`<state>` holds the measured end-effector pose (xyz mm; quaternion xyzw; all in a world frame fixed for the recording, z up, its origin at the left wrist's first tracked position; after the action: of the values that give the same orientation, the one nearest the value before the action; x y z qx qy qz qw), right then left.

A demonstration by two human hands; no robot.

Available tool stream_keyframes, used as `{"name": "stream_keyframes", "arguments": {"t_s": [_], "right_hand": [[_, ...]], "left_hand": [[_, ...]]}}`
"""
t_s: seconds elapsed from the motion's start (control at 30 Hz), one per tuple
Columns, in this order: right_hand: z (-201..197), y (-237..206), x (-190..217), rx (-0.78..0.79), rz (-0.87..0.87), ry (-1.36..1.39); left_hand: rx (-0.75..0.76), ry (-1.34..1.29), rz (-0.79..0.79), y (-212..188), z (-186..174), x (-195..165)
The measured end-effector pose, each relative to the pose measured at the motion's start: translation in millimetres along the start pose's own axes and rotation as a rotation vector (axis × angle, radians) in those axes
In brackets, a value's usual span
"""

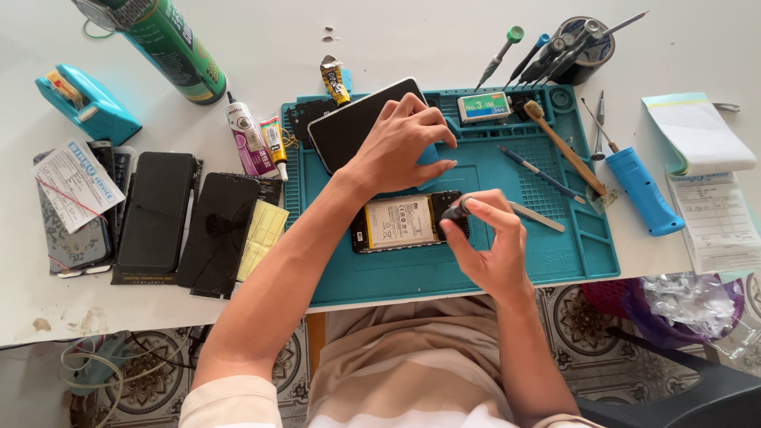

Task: The person uses tweezers to remove small components from the back of a disassembled smartphone, then uses a screwdriver to unscrew screws from the device. The phone remains open on the workbench throughout the clip.

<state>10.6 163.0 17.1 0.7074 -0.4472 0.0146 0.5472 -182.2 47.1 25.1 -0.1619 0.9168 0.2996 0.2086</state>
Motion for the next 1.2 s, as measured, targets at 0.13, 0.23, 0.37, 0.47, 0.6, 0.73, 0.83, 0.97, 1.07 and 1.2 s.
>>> {"name": "stream_keyframes", "arguments": {"t_s": [0.13,0.23,0.37,0.47,0.6,0.73,0.83,0.97,1.07,1.2], "right_hand": [[-4.1,3.8,5.1,-0.019,0.023,-0.068],[-3.8,4.5,7.1,0.006,-0.028,-0.01],[-3.6,2.9,4.6,0.008,0.024,-0.025],[-4.9,0.8,5.1,-0.023,0.061,-0.037],[-4.3,3.7,8.0,-0.013,-0.01,0.003],[-1.4,8.9,9.1,-0.018,0.001,0.01],[-0.7,10.4,9.0,-0.016,-0.008,-0.021],[-0.6,8.9,7.2,-0.019,-0.003,-0.029],[-1.4,6.3,5.3,-0.028,0.0,-0.021],[-1.5,1.6,2.0,-0.062,-0.024,-0.014]], "left_hand": [[0.001,0.006,0.001,0.1,0.0,-0.8],[0.013,0.003,-0.005,0.2,-0.5,-0.6],[-0.004,0.004,0.009,0.0,-0.5,-1.0],[0.0,0.005,0.003,-0.2,-0.1,-1.2],[-0.007,0.014,0.006,0.0,0.0,-1.0],[0.006,0.008,-0.004,-0.1,0.3,-0.7],[0.006,0.009,-0.001,-0.2,-0.2,-0.2],[0.009,0.012,-0.009,0.0,-0.1,-0.3],[0.007,0.012,-0.004,0.2,0.2,-0.5],[0.024,0.011,-0.021,0.4,1.3,0.0]]}}
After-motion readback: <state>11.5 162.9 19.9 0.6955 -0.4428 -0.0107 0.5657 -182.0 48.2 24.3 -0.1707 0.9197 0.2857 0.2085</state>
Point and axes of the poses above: each hand's wrist, its own y-axis towards the middle knuckle, its own z-axis out of the palm, x = y × z, the point moved 1 cm from there along y, towards the middle knuckle, and after that the axes turned 4 degrees about -z, right-handed, at the moved point
